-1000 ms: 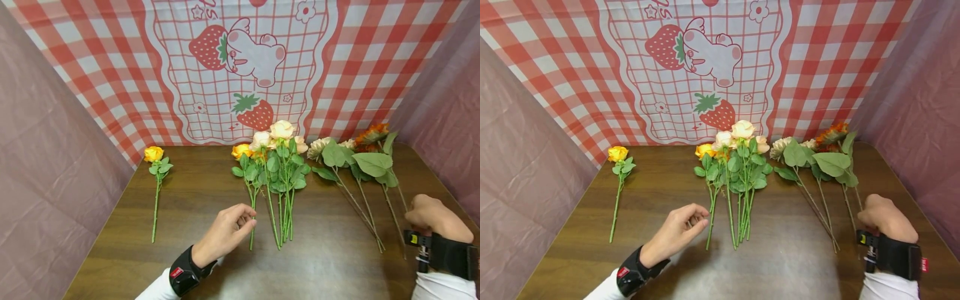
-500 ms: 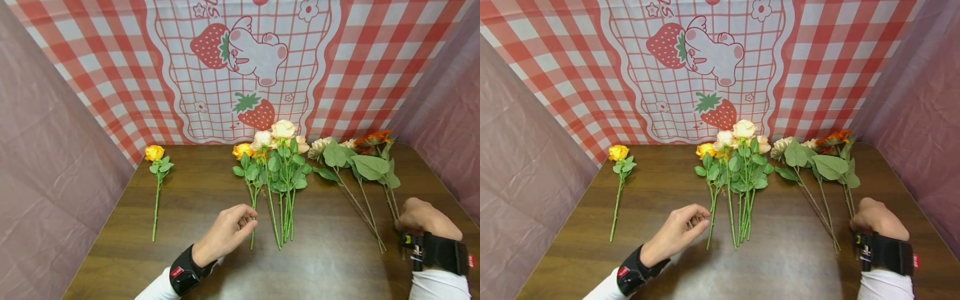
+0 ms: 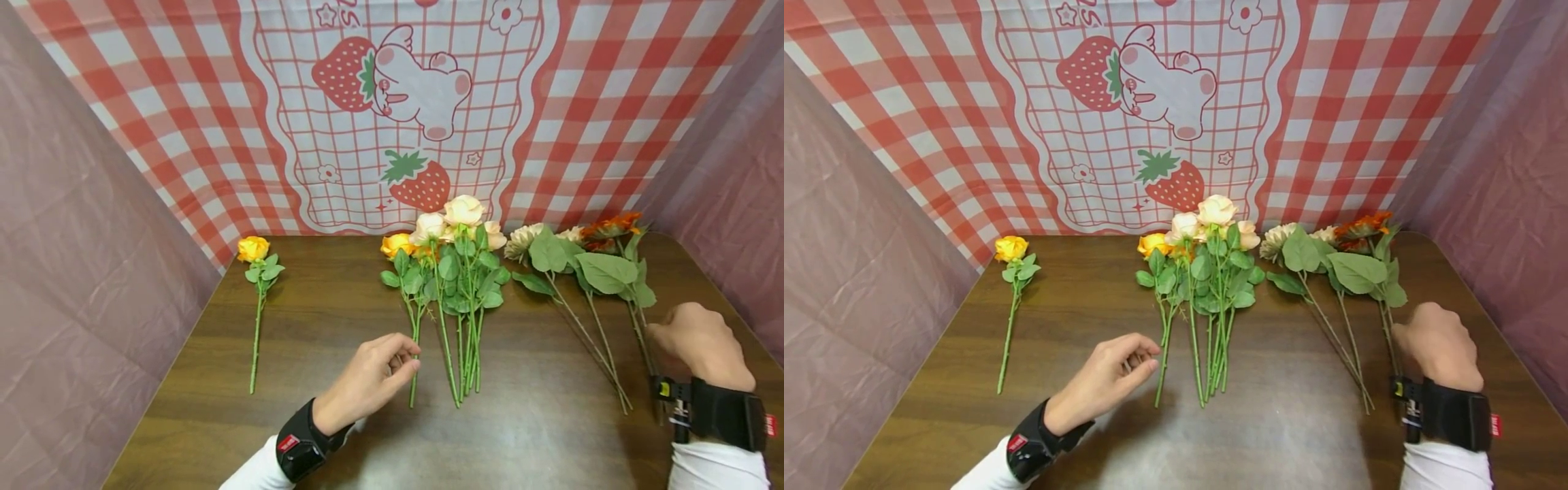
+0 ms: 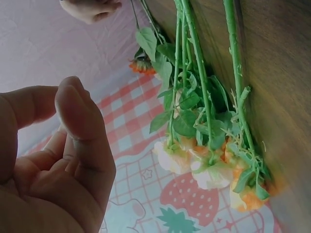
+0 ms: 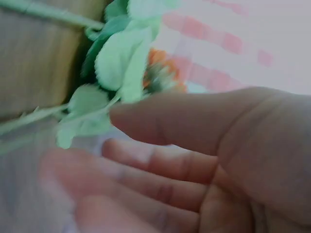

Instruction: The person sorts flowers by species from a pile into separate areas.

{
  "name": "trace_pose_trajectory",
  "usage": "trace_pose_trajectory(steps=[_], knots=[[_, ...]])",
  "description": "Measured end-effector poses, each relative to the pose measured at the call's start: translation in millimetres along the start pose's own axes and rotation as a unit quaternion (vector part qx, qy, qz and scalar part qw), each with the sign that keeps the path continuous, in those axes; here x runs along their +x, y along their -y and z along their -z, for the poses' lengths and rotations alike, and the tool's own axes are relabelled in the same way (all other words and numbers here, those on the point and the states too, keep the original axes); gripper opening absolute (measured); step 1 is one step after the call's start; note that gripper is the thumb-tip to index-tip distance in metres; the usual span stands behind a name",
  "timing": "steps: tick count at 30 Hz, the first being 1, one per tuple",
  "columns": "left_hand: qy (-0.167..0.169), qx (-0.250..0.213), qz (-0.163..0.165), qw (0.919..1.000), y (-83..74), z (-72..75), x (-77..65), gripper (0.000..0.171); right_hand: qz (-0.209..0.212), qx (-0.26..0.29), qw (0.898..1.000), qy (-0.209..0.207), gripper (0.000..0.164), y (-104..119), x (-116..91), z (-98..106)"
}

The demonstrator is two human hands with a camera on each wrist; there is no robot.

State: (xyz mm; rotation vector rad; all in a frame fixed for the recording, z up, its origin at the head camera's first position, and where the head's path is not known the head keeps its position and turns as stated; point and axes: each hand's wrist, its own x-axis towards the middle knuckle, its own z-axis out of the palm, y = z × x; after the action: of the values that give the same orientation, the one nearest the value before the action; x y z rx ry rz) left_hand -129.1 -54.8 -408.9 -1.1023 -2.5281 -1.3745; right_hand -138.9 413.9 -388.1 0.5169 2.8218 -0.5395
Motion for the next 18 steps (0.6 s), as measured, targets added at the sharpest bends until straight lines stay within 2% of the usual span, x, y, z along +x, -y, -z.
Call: trace_pose_trajectory(steps=[3,5,9,12,15,16,18], knots=[[-0.001,0.004,-0.002,1.0000,0.2,1.7,0.4,0.010,0.047,0.004,0.996,-0.069,0.036,9.8,-3.8,-1.9],[-0.005,0.008,-0.002,1.0000,1.0,3.8,0.7,0.010,0.065,0.008,0.993,-0.100,0.031,17.5,-5.7,-2.7],[-0.024,0.026,0.011,0.9993,2.1,13.8,2.1,0.008,0.100,0.020,0.984,-0.145,0.021,31.1,-8.4,-3.6],[-0.059,0.044,0.030,0.9968,3.6,27.8,3.4,0.008,0.125,0.027,0.977,-0.170,0.018,40.8,-9.9,-5.1],[-0.110,0.081,0.057,0.9890,10.1,47.1,4.8,0.007,0.140,0.030,0.972,-0.188,0.017,50.8,-12.2,-7.5],[-0.127,0.100,0.069,0.9844,14.1,54.1,5.0,0.007,0.146,0.031,0.970,-0.192,0.017,54.3,-13.5,-8.5],[-0.157,0.151,0.106,0.9702,25.1,68.9,4.5,0.007,0.158,0.029,0.966,-0.201,0.017,60.9,-16.0,-10.6]])
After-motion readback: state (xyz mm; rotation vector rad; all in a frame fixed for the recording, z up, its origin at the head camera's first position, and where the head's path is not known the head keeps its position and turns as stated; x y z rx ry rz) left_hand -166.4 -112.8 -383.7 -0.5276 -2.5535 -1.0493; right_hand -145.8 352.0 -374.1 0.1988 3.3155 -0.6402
